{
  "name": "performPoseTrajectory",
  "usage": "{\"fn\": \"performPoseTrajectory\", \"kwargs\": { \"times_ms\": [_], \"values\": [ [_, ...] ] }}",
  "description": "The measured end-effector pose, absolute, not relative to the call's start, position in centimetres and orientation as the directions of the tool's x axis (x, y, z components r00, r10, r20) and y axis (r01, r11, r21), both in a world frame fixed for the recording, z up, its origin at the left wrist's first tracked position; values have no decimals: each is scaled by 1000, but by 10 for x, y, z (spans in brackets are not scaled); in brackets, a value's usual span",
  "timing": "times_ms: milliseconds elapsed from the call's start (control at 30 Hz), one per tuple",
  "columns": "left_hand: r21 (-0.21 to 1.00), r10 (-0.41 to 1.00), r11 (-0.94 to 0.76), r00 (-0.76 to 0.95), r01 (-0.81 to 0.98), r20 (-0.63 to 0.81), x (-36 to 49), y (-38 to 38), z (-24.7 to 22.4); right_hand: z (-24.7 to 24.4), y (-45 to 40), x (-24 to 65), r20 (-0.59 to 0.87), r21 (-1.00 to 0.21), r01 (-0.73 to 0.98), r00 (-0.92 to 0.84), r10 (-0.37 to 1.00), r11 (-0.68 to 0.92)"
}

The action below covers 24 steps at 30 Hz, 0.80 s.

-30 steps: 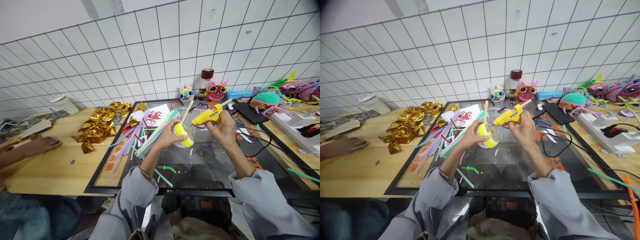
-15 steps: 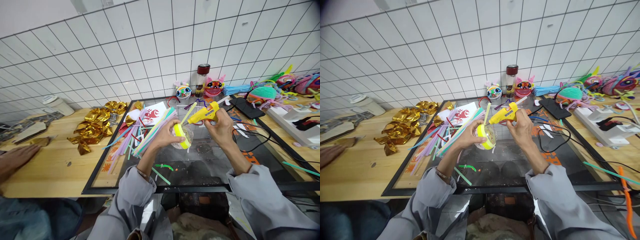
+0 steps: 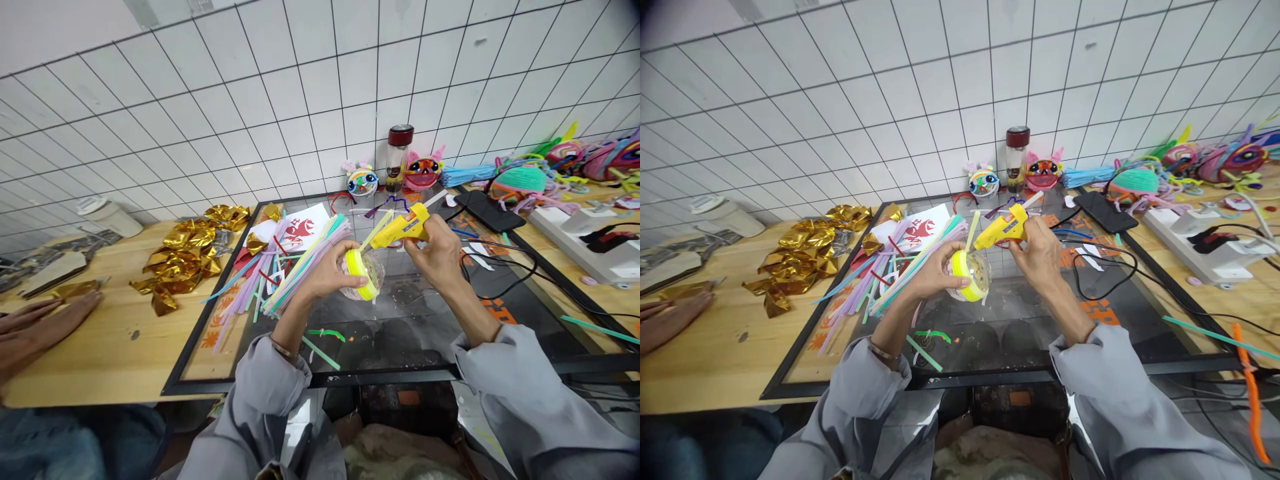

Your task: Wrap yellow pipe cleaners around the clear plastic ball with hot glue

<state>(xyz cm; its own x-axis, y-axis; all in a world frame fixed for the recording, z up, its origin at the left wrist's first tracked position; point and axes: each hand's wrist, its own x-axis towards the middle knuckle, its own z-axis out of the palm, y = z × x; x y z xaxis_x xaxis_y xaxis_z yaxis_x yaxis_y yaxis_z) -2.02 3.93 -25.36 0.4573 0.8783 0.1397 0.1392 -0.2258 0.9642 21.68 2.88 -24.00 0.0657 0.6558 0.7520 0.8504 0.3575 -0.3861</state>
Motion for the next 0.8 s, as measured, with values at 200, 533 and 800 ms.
{"fn": "performPoseTrajectory", "kwargs": {
  "times_ms": [200,533,800],
  "values": [
    [964,874,-223,468,145,132,-19,39,-250,-241,30,218,747,-386,852,64,661,353],
    [968,869,-217,477,127,132,-18,38,-250,-242,29,218,734,-378,859,51,677,345],
    [970,861,-213,493,119,128,-19,38,-252,-242,29,218,738,-372,858,43,673,353]
  ]
}}
